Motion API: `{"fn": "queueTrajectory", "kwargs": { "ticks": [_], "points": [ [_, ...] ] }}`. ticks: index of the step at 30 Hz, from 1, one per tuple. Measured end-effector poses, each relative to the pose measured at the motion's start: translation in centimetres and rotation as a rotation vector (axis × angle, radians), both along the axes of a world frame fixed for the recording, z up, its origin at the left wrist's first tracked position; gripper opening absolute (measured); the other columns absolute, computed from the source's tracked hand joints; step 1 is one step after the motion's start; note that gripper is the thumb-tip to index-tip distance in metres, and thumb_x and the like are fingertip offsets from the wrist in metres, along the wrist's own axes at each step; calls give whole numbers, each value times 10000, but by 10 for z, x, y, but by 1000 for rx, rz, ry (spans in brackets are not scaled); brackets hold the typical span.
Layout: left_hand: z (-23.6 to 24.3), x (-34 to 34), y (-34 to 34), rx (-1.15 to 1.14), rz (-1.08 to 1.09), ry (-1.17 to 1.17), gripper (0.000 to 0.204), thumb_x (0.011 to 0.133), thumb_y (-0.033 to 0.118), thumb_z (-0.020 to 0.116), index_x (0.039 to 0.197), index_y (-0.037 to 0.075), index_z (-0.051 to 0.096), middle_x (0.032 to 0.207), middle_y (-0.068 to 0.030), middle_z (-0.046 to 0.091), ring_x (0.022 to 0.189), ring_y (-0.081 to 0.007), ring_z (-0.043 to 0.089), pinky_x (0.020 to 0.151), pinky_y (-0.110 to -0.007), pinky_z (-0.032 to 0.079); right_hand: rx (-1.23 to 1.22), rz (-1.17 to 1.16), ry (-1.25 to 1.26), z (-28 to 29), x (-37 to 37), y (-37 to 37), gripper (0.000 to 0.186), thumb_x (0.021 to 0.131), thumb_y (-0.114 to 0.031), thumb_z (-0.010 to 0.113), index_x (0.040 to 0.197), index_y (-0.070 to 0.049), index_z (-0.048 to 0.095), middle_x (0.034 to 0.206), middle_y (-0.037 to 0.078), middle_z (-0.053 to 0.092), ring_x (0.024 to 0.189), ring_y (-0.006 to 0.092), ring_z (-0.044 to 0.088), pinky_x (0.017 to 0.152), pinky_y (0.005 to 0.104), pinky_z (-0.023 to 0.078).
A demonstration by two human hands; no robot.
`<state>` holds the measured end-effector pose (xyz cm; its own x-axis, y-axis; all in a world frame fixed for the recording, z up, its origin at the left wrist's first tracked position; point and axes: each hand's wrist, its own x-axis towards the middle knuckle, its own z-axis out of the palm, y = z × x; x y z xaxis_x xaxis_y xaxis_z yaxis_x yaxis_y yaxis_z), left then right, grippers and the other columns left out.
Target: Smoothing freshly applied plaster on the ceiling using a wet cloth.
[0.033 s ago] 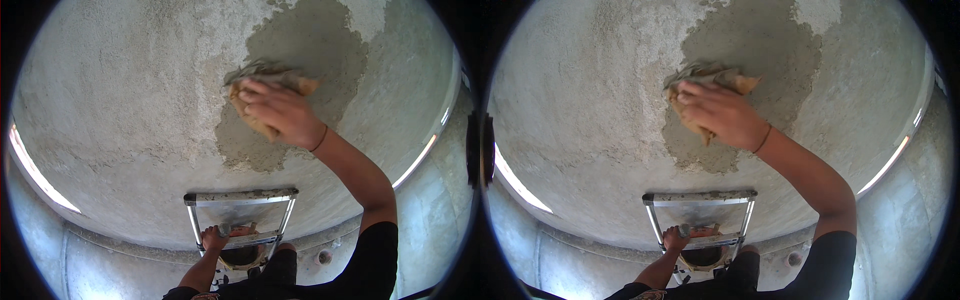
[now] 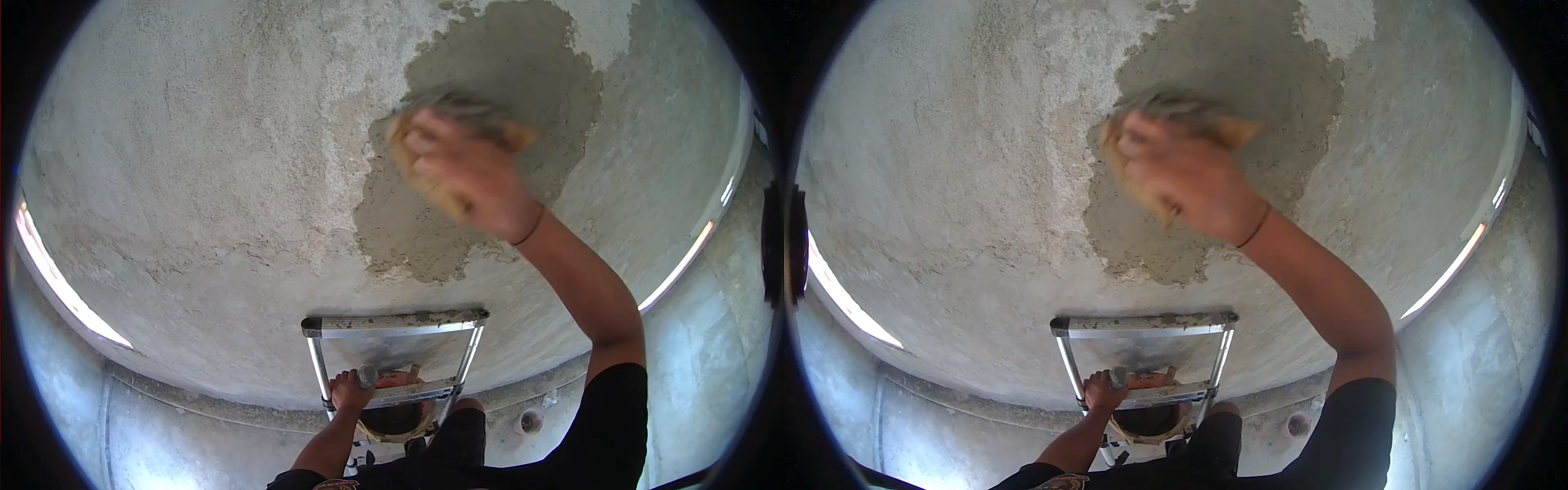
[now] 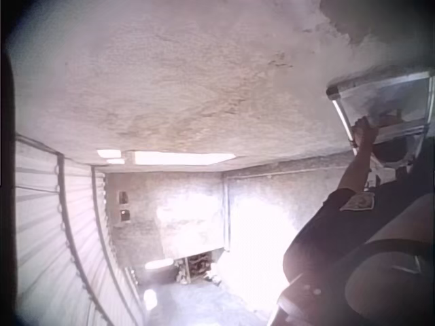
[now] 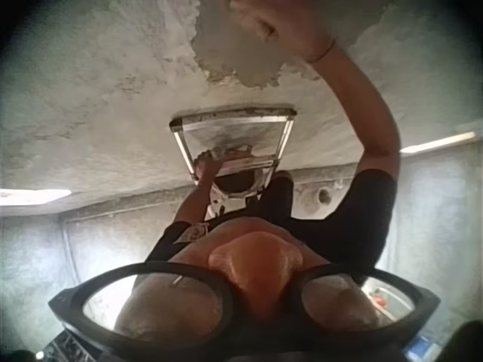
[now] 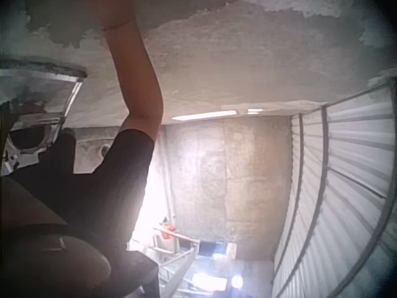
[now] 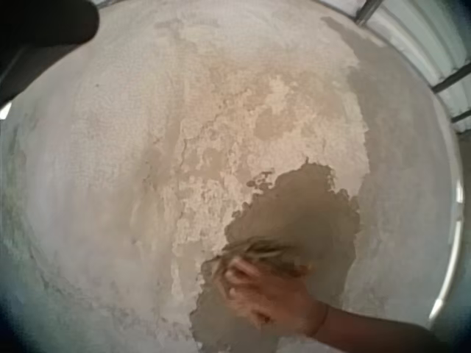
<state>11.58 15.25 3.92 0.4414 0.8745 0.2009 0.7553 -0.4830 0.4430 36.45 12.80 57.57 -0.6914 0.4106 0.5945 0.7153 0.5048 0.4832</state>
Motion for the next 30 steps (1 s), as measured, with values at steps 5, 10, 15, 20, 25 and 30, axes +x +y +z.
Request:
{"fn": "queueTrajectory", "kwargs": {
  "ticks": [5,10,15,20,25,30],
  "points": [
    [12,9,-1,-79,-8,13,501,656,481,776,967,103,673,979,-115,676,996,-297,642,943,-467,435,568,-127,172,44,34,-11,284,888,-67,654,1171,-76,650,1318,145,646,1331,333,543,1078,447,491],
    [6,0,3,-93,12,15,497,663,473,769,977,100,673,990,-115,672,1009,-300,636,944,-467,436,45,-61,123,-47,-22,9,332,836,-39,694,1162,-58,640,1349,138,629,1362,336,512,1079,443,480],
    [10,1,2,-34,-14,0,480,674,463,767,973,100,670,978,-111,669,997,-308,633,936,-462,435,5,20,153,-10,-6,-8,314,829,-51,716,1134,-62,640,1360,135,623,1366,331,509,1052,430,499],
    [16,4,-1,-21,-21,-31,473,672,455,774,971,104,670,962,-102,667,992,-303,633,928,-457,436,338,-122,160,-2,1,7,248,861,-71,693,1105,-71,653,1373,124,617,1365,322,513,1054,440,498],
    [13,-1,1,-80,-18,-17,522,663,462,774,1016,91,671,1014,-104,669,1029,-299,623,961,-467,438,-11,-34,82,-55,-32,0,224,852,-71,699,1069,-50,648,1364,131,619,1378,319,497,1100,444,461],
    [12,3,-4,-83,-11,-22,544,640,438,783,1050,98,673,1025,-100,672,1049,-295,617,971,-458,429,201,-82,159,-11,-27,-6,165,879,-51,659,1042,-37,642,1345,141,627,1384,312,490,1124,451,436]
  ]
}}
